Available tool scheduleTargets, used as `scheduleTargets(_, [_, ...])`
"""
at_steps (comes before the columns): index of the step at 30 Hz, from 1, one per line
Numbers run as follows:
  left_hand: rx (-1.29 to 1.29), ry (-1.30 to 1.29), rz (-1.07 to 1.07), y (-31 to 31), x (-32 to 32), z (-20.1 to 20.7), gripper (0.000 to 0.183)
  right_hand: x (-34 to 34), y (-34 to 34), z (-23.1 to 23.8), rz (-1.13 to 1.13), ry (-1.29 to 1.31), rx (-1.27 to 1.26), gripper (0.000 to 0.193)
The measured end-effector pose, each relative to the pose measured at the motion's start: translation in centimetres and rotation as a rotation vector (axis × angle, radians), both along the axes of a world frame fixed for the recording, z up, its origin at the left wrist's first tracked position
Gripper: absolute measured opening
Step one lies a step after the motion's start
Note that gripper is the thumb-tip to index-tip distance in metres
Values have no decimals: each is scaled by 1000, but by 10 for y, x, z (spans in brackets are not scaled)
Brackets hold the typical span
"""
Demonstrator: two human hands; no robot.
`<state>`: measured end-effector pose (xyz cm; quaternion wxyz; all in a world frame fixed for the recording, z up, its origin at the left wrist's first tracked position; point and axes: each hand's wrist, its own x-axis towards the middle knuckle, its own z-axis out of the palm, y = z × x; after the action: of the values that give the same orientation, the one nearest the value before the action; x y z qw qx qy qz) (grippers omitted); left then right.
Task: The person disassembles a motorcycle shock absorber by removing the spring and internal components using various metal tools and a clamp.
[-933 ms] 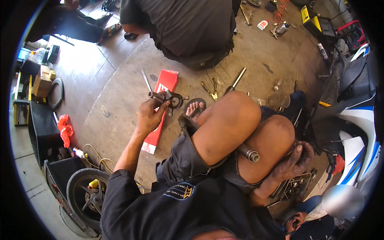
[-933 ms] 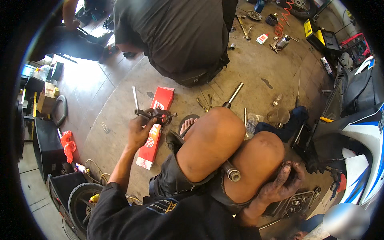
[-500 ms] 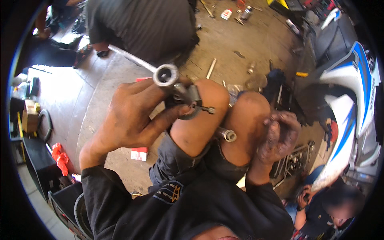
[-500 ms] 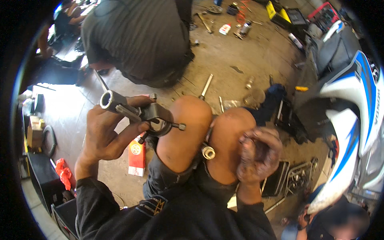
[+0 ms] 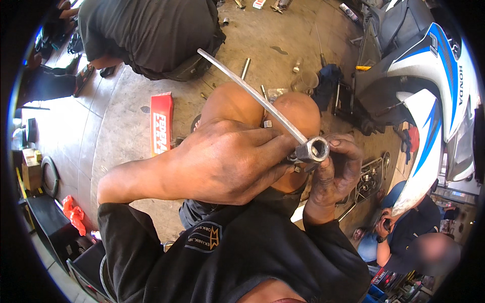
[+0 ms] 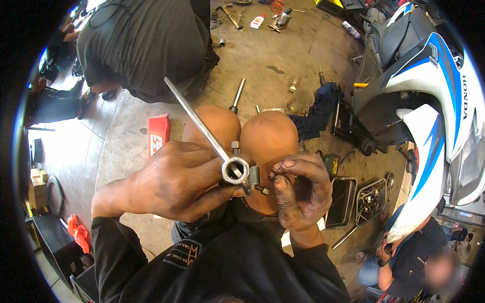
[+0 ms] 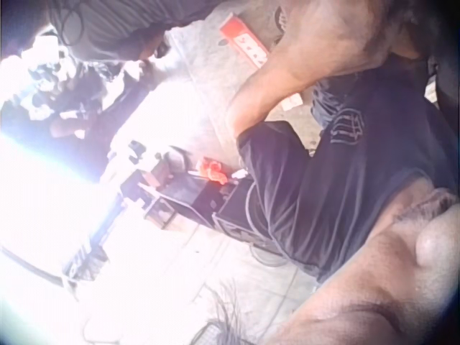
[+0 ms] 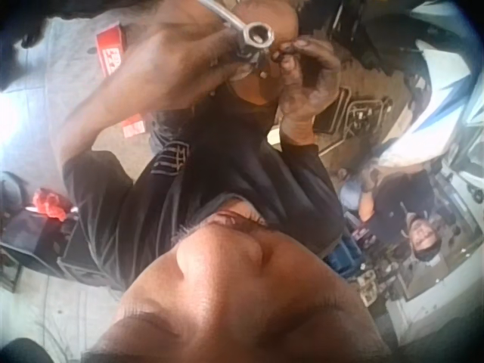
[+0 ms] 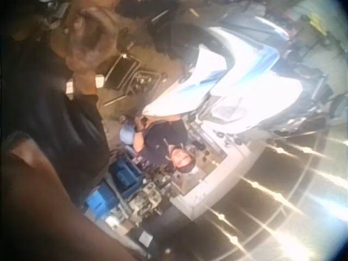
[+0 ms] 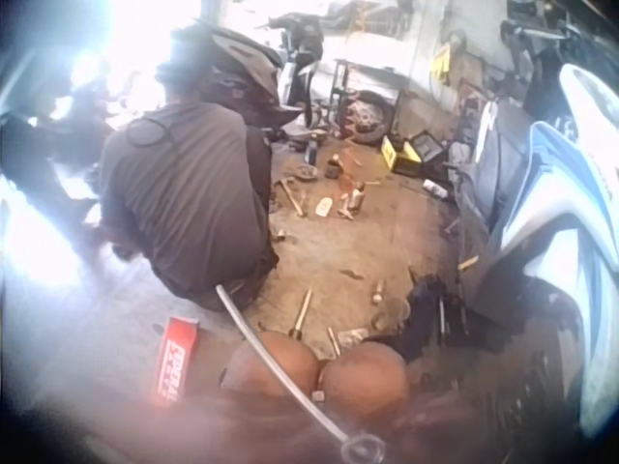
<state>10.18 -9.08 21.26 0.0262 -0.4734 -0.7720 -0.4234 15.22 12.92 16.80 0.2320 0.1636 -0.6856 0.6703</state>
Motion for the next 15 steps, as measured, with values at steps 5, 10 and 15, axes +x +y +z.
scheduleTargets(5, [-30, 38, -9, 3, 3, -10, 30, 1, -1, -7, 2, 4, 25, 23])
scheduleTargets(10, [-69, 22, -16, 2, 0, -16, 32, 1, -1, -8, 32, 13, 10, 25])
scheduleTargets(15, [-33, 19, -9, 2, -1, -22, 29, -1, -3, -8, 38, 33, 27, 28])
